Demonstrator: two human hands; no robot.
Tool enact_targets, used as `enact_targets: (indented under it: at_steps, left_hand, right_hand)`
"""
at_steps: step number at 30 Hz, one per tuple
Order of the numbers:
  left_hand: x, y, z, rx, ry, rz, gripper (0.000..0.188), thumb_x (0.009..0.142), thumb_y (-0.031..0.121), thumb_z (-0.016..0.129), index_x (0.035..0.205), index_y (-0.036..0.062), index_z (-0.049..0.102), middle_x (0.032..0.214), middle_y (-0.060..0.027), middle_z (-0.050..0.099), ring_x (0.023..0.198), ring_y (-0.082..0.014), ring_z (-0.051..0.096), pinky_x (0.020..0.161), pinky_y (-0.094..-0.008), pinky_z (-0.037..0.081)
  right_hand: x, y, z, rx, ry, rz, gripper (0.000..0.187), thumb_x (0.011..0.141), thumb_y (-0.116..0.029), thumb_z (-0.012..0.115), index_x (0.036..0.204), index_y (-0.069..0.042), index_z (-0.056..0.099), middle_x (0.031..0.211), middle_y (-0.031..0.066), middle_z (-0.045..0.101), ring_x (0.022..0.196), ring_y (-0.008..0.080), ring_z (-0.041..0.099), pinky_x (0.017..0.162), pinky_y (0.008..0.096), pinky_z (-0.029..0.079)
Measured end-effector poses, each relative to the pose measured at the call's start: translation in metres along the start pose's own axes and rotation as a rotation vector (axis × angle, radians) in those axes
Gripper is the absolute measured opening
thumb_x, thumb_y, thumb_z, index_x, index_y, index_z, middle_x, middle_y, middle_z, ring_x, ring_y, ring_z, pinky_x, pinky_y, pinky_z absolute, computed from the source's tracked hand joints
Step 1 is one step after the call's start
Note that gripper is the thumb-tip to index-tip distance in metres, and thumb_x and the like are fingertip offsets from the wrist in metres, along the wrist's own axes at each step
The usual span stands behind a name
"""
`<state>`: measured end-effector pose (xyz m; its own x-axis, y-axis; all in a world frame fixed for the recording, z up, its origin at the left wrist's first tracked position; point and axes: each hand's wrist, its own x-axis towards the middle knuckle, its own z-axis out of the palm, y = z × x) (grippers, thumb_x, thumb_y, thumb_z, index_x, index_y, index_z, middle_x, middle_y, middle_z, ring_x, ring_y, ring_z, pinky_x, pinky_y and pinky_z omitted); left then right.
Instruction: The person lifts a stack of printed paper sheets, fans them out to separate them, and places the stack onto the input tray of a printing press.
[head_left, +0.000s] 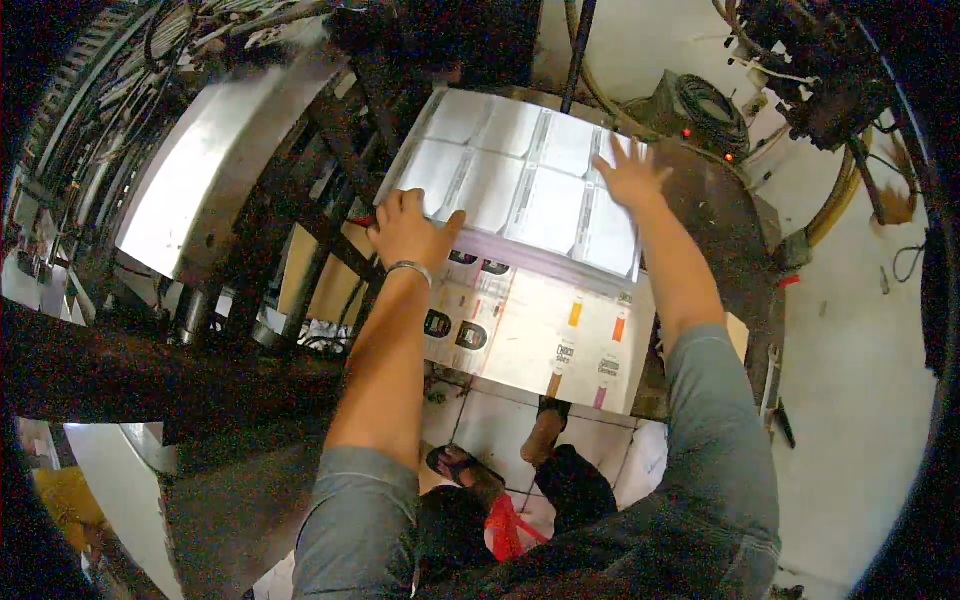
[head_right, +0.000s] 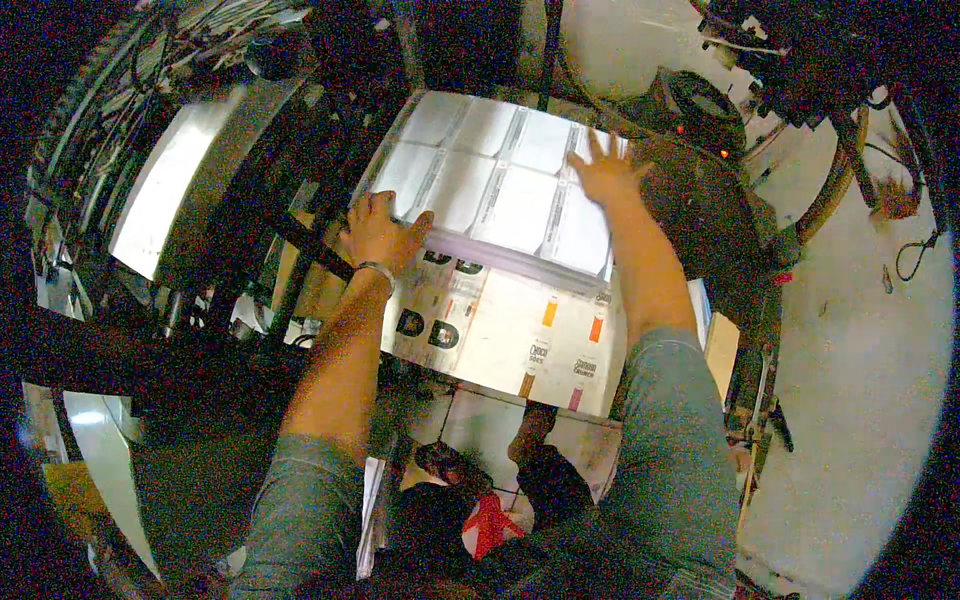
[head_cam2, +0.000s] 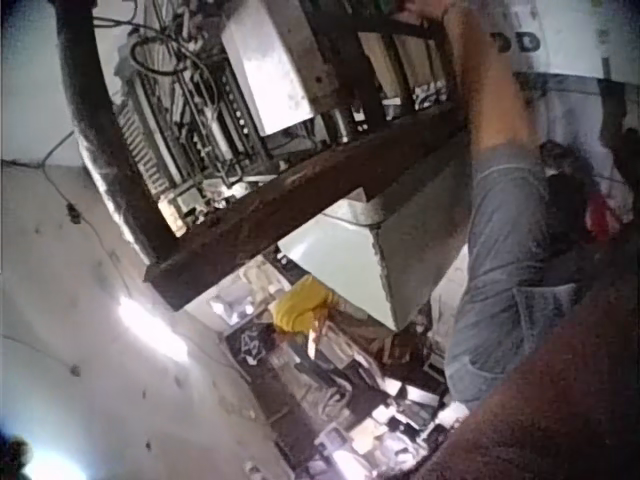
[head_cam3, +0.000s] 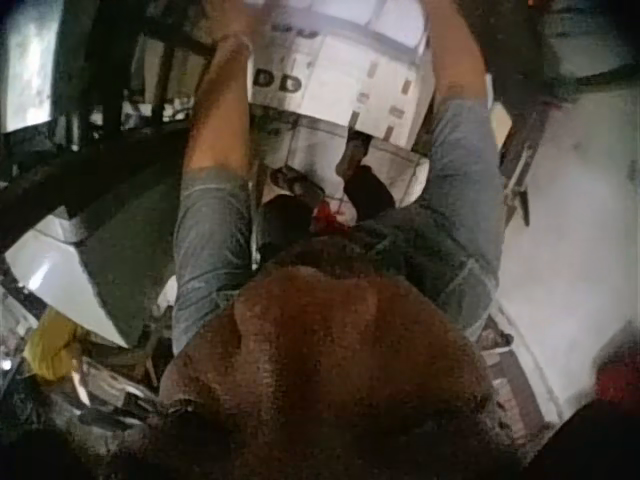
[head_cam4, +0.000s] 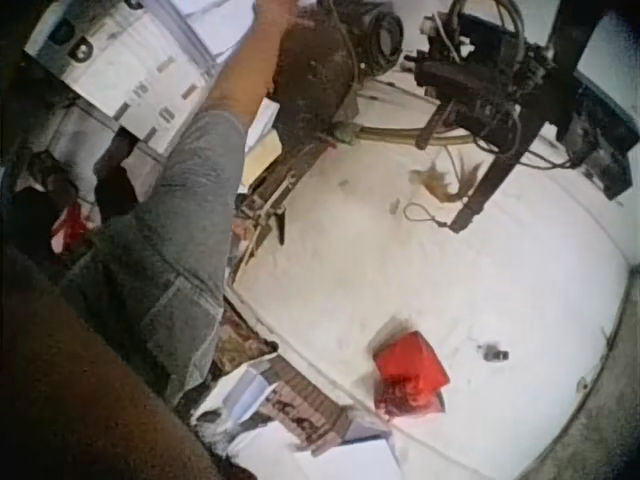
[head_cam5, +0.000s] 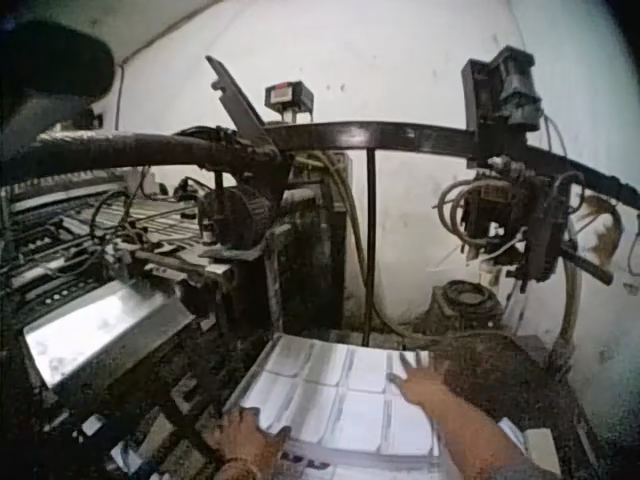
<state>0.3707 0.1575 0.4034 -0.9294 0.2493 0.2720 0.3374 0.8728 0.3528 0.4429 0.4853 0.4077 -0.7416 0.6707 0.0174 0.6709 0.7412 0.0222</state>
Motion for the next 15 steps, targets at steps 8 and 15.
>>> enact_targets:
  at_steps: [8,15]
  left_hand:
    - [-0.001,-0.004,0.003,0.011,0.033,0.048,0.062,0.066,0.049,0.066,0.112,0.0101,0.051,0.121,-0.01,0.045,0.115,-0.0278,0.039,0.091,-0.0485,0.032]
    - [-0.005,-0.012,0.006,-0.025,0.002,0.017,0.065,0.064,0.048,0.067,0.114,0.01,0.05,0.12,-0.0099,0.045,0.116,-0.0271,0.038,0.092,-0.0498,0.031]
  right_hand:
    - [-0.027,-0.072,-0.008,0.24,-0.083,-0.651,0.059,0.09,-0.048,0.032,0.137,-0.014,0.026,0.142,0.0125,0.025,0.132,0.03,0.02,0.102,0.0611,0.008]
    - [-0.012,-0.227,0.003,0.216,-0.078,-0.787,0.048,0.09,-0.05,0.028,0.13,-0.026,0.039,0.14,0.005,0.031,0.127,0.0397,0.024,0.092,0.0726,0.014]
